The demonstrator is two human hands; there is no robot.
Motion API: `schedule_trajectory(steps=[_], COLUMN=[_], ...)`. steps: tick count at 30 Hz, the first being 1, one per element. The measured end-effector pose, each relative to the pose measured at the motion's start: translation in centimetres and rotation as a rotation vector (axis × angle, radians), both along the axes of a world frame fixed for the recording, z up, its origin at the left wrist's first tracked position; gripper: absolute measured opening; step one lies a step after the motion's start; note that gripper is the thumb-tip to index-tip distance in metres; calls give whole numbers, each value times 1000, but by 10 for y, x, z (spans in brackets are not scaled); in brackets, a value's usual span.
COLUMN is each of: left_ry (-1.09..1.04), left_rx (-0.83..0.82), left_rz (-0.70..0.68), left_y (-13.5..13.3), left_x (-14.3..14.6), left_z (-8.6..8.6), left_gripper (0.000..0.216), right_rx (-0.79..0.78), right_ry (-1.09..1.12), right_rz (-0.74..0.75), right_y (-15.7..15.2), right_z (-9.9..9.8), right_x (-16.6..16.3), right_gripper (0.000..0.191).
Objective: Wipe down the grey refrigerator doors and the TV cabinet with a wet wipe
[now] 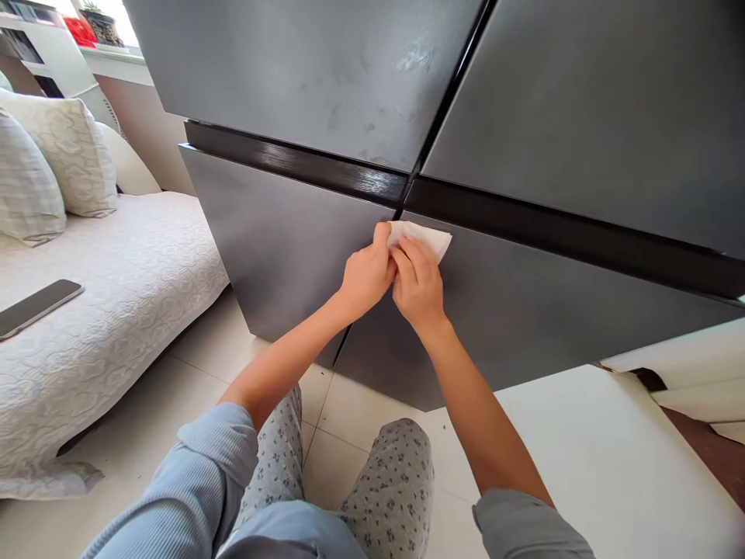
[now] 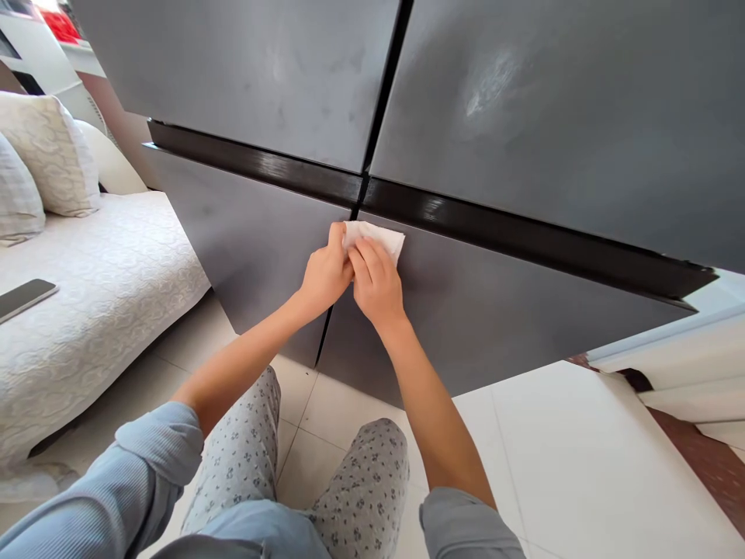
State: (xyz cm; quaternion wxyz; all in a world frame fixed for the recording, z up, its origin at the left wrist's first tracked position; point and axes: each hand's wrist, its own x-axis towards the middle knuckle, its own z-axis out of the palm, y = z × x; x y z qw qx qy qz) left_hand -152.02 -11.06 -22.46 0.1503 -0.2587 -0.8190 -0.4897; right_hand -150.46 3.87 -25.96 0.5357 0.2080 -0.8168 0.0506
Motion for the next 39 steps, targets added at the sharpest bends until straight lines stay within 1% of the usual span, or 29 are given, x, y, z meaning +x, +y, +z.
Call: schedule_trajectory(steps=[2,3,4,6,8,9,10,13,15,17,19,21,22,23,25,28,29,30,31,32,33,37,38,39], left_ry=[3,55,147,440,750,859,923,980,1006,1027,1038,1031,1018,999,951,880,865,855,852,855,863,911,923,933], left_rx=[14,40,73,128,117,81,25,-163,-256,-296,-301,-296,-293,-291,-286,-299,-310,-320,-327,-327,-322,-287,-280,-273], left_rz=[-39,-65,-73,-11,73,80,54,-105,-194,-229,-226,-216,-216,-217,-225,-218,-210,-199,-186,-172,-158,-125,-123,-122], left_y=[-9,-15,-21,-34,-46,-50,-52,-53,-51,-48,-45,-44,-44,-44,-44,-45,-45,-45,-45,-45,-45,-46,-46,-47], left_x=[-1,-2,-4,-13,-28,-37,-48,-80,-94,-101,-102,-99,-97,-95,-92,-89,-88,-88,-88,-88,-89,-97,-100,-102], left_z=[-9,-14,-19,-21,-13,-5,4,34,45,48,46,44,44,44,46,48,48,47,45,43,41,32,30,29], left_gripper=[35,40,43,39,28,27,30,38,40,40,41,41,41,42,44,50,53,55,56,56,56,51,50,49], right_rx=[78,103,125,154,161,152,135,79,76,101,129,142,138,129,88,4,-19,-37,-48,-53,-53,-9,6,13], right_ry=[-36,-43,-49,-60,-78,-88,-97,-106,-106,-126,-177,-196,-178,-144,-67,-12,-6,-8,-18,-40,-76,-262,-267,-246], right_rz=[-22,-48,-85,-166,-241,-268,-287,-326,-343,-353,-351,-349,-360,-377,-426,-487,-501,-512,-518,-520,-516,-470,-464,-466], right_y=[0,-1,-2,-5,-9,-12,-14,-16,-14,-9,-4,-3,-4,-7,-14,-25,-28,-30,-31,-32,-32,-32,-34,-36], right_z=[-6,-9,-11,-15,-20,-23,-26,-41,-59,-80,-99,-109,-107,-101,-78,-32,-21,-14,-12,-15,-22,-71,-79,-83], right_x=[-5,-6,-7,-10,-14,-16,-18,-19,-14,-5,6,14,16,16,11,-5,-10,-14,-16,-16,-15,-1,3,5], right_gripper=[42,46,49,52,52,52,53,54,53,50,48,49,50,53,59,70,72,74,74,74,73,74,75,75])
